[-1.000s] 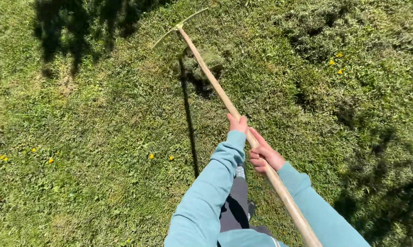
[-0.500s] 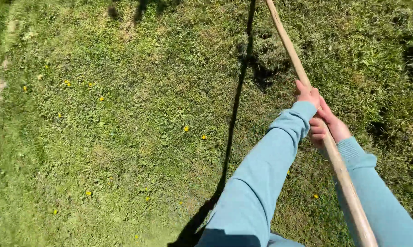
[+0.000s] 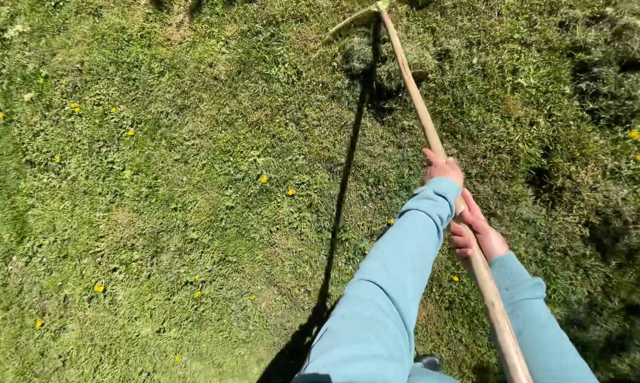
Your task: The person rakes cut grass on a lawn into a pile using a rake.
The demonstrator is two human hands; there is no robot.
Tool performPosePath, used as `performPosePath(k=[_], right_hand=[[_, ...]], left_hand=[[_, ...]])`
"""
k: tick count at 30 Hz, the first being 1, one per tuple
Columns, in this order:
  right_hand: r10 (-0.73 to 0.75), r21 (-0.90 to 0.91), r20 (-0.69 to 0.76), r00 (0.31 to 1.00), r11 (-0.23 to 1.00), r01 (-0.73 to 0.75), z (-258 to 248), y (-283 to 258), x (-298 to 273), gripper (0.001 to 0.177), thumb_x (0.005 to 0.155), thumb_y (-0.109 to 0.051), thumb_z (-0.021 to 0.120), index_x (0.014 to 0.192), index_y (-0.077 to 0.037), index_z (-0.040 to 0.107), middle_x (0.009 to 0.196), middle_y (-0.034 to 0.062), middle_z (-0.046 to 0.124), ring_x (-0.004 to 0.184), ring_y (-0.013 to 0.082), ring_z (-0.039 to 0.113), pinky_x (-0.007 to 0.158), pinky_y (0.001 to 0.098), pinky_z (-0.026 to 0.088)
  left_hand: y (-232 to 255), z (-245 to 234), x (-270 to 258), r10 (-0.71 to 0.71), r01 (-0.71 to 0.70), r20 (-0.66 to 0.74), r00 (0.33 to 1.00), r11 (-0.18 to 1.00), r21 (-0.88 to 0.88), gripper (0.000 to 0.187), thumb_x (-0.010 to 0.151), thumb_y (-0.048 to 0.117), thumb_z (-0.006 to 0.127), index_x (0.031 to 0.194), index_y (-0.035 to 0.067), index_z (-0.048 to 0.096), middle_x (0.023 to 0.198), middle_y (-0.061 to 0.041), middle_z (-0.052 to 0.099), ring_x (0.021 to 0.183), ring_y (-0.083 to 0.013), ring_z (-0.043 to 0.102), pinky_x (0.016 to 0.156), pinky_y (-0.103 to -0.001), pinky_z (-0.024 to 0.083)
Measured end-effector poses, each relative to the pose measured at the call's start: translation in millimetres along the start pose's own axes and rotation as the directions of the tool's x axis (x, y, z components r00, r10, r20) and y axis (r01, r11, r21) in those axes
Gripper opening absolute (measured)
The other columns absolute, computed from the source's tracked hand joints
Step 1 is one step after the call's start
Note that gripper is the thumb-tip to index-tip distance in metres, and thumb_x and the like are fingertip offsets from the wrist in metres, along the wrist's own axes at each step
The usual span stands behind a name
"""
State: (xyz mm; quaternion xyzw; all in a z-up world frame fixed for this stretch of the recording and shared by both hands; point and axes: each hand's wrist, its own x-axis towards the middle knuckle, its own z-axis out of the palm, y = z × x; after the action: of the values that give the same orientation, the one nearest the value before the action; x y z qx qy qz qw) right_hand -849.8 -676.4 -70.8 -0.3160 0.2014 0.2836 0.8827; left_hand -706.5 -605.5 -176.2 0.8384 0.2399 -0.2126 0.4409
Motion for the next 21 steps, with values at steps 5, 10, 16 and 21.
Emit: performPosePath(k=[5, 10, 16, 21], right_hand=[[0.001, 0.044, -0.004, 1.000, 0.999, -0.001, -46, 78, -101, 0.064, 0.103, -0.030, 0.050, 0.158, -0.051, 0.024, 0.069, -0.0028, 0.030, 0.043, 0.0037, 0.033, 0.032, 0.0127, 0.038], [-0.014, 0.029, 0.031, 0.999, 0.999, 0.013, -84, 146, -185, 0.065, 0.103, -0.032, 0.052, 0.157, -0.053, 0.023, 0.070, -0.0022, 0.031, 0.043, 0.0053, 0.034, 0.032, 0.0184, 0.043], [0.013, 0.047, -0.043, 0.999, 0.999, -0.011, -106, 202, -292, 0.067, 0.102, -0.028, 0.050, 0.157, -0.052, 0.021, 0.068, -0.0033, 0.034, 0.041, 0.0043, 0.036, 0.029, 0.0198, 0.041], [0.042, -0.006, -0.152, 0.988, 0.999, -0.043, -102, 214, -368, 0.074, 0.097, -0.014, 0.049, 0.156, -0.053, 0.026, 0.067, 0.0007, 0.032, 0.039, 0.0088, 0.036, 0.028, 0.0246, 0.041]], left_hand=[[-81, 48, -87, -0.030, 0.031, 0.023, 0.999, 0.999, -0.033, 0.072, 0.105, 0.037, 0.035, 0.165, 0.017, 0.000, 0.122, -0.028, 0.067, 0.121, -0.0412, 0.064, 0.108, -0.051, 0.045], [-166, 90, -142, -0.010, 0.009, -0.007, 1.000, 1.000, -0.024, 0.069, 0.105, 0.043, 0.035, 0.163, 0.018, 0.006, 0.124, -0.025, 0.068, 0.120, -0.0380, 0.066, 0.108, -0.051, 0.047], [-200, 112, -277, 0.005, -0.006, -0.004, 1.000, 0.987, -0.162, 0.063, 0.106, 0.030, 0.036, 0.159, 0.009, 0.010, 0.124, -0.033, 0.065, 0.108, -0.0454, 0.069, 0.096, -0.058, 0.056], [-268, 184, -303, -0.127, 0.199, 0.188, 0.974, 0.876, -0.439, 0.069, 0.108, 0.041, 0.044, 0.161, 0.018, 0.006, 0.125, -0.026, 0.064, 0.062, -0.0356, 0.071, 0.058, -0.049, 0.066]])
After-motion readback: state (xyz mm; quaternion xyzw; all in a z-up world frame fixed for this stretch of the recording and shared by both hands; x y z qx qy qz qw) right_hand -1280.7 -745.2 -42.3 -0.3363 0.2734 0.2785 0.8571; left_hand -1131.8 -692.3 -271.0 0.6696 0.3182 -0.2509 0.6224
